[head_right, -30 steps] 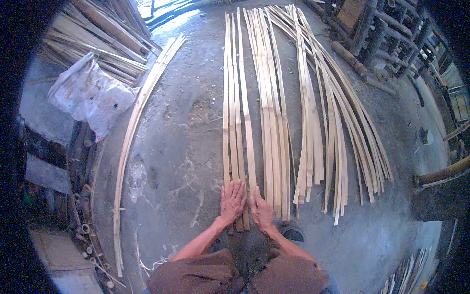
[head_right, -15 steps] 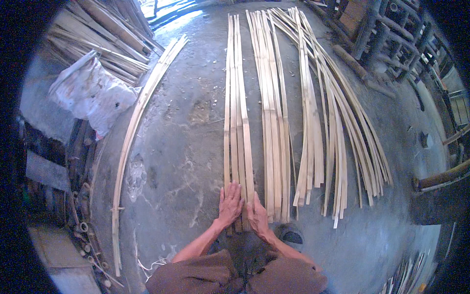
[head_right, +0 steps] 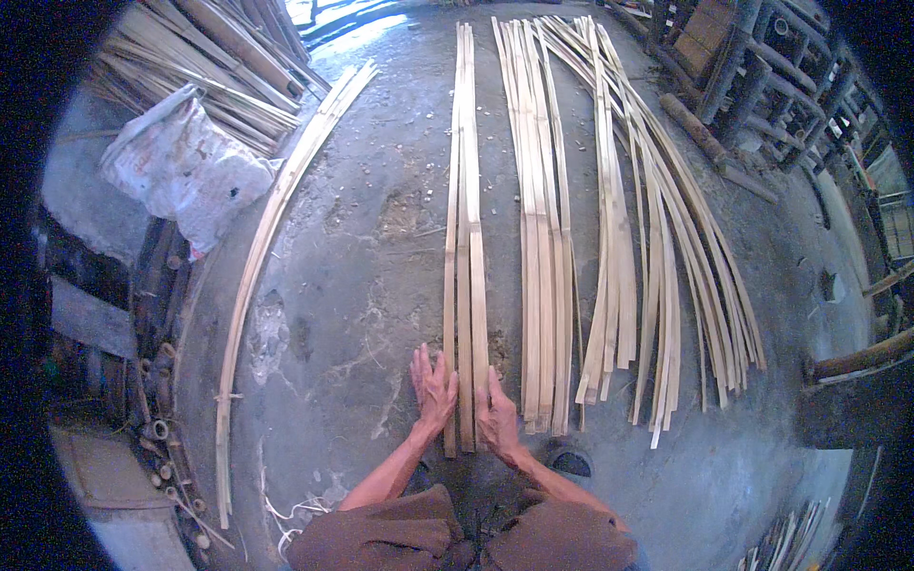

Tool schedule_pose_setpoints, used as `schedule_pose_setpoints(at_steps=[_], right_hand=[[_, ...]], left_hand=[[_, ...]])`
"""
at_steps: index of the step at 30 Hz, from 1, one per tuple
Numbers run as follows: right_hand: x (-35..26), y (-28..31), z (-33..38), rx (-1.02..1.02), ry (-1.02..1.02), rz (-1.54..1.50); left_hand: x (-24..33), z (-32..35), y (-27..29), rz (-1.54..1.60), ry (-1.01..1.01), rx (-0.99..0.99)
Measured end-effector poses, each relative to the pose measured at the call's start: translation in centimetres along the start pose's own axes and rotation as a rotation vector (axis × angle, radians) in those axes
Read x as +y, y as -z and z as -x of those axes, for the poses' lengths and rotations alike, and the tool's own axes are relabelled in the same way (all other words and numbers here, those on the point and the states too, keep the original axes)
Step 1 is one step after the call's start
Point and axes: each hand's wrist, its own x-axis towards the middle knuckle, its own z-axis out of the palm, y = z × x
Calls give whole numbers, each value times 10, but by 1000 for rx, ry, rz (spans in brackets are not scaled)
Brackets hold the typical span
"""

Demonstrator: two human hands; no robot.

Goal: The person repeatedly picks up thin bamboo strips from a pile on the floor, aligns them side by side, and arranges them into a neat stack. The person uses both hands to adjust and straighten the strips throughout the process.

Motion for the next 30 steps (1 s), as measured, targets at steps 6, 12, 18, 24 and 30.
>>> schedule_pose_setpoints(at_steps=[6, 12, 18, 24, 30], right_hand=[[-11, 0, 8, -144, -135, 48], [9, -12, 22, -116, 29, 4], [-30, 1, 13, -134, -187, 5], [-7, -6, 12, -14, 148, -59], [-4, -14, 8, -125, -84, -31]], left_hand=[[5, -7, 6, 264, 118, 39], [15, -14, 18, 735, 362, 44], [24, -29, 34, 838, 426, 20], [37, -36, 48, 865, 415, -23], [29, -42, 35, 788, 401, 34]])
